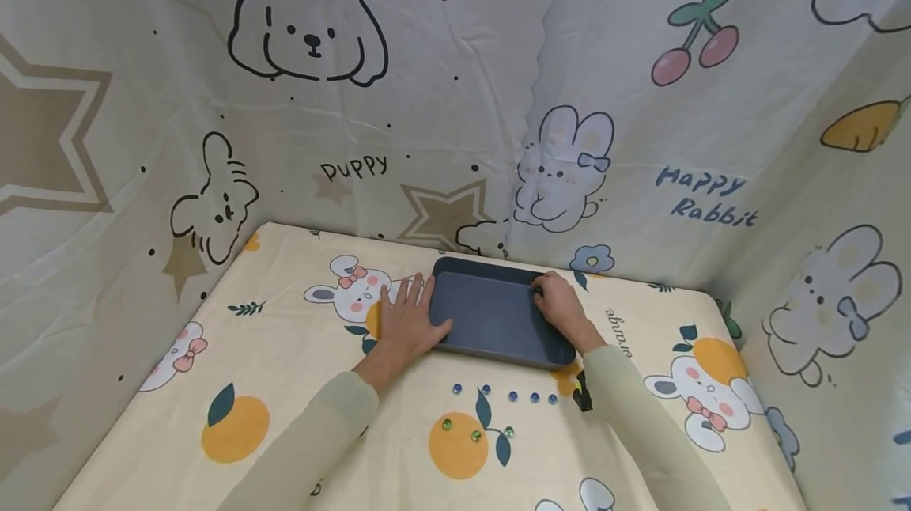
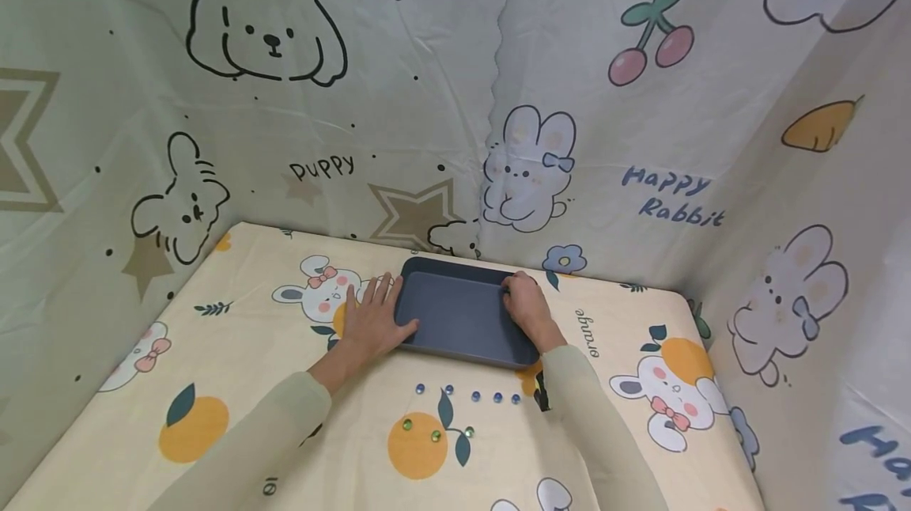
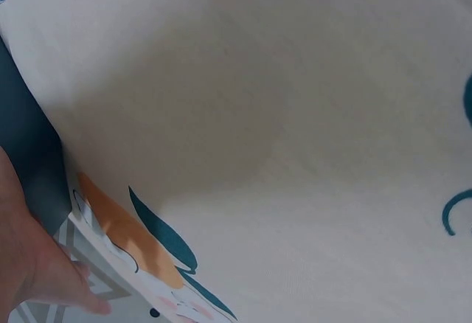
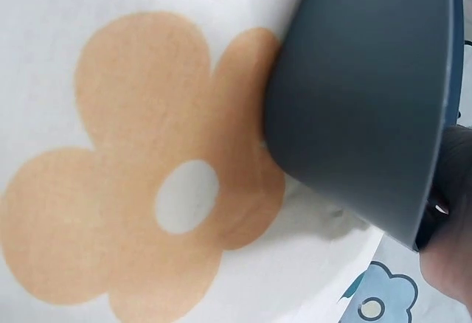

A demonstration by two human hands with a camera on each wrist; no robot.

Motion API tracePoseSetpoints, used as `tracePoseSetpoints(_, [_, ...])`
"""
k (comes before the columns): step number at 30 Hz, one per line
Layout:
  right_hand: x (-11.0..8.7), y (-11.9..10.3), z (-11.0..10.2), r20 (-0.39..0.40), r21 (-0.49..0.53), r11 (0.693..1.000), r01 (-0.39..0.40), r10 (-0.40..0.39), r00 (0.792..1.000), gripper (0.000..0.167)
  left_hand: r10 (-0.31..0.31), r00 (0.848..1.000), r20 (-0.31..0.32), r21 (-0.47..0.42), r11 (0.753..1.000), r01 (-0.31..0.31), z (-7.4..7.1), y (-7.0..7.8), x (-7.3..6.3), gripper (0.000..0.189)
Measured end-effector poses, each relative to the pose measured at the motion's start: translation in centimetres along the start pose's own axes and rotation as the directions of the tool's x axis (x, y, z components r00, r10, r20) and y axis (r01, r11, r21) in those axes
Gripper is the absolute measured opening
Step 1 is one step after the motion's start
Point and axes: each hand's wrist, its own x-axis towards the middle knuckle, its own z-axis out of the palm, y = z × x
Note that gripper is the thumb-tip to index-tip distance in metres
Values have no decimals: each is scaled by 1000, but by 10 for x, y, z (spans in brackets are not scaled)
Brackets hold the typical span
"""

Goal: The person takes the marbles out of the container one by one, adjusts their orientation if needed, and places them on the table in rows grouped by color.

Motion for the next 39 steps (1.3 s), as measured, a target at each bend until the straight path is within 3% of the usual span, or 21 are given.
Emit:
tracePoseSetpoints(10, [-3,0,-2,-19,-10,1000,19,-20,1000,17,4,1000,-7,-13,1000,-4,1,2,0,93])
tracePoseSetpoints(16, [-6,-2,-2,-102,54,997,64,-58,993,15,2,1000,-6,-8,1000,-2,1,3,1,93])
tracePoseSetpoints(20, [-14,-8,-6,-101,103,994,35,-24,995,16,2,1000,8,-15,1000,-2,1,2,0,93])
tracePoseSetpoints(25, [-34,-18,-15,-95,204,979,10,9,995,17,2,1000,6,-25,1000,-2,1,1,0,94])
tracePoseSetpoints(33, [-81,-30,-25,-88,362,932,14,19,996,18,2,1000,0,-40,999,-2,1,-1,1,94])
tracePoseSetpoints(39, [-119,-39,-27,-130,430,899,83,-30,991,16,3,1000,4,-36,999,-3,0,-2,1,93])
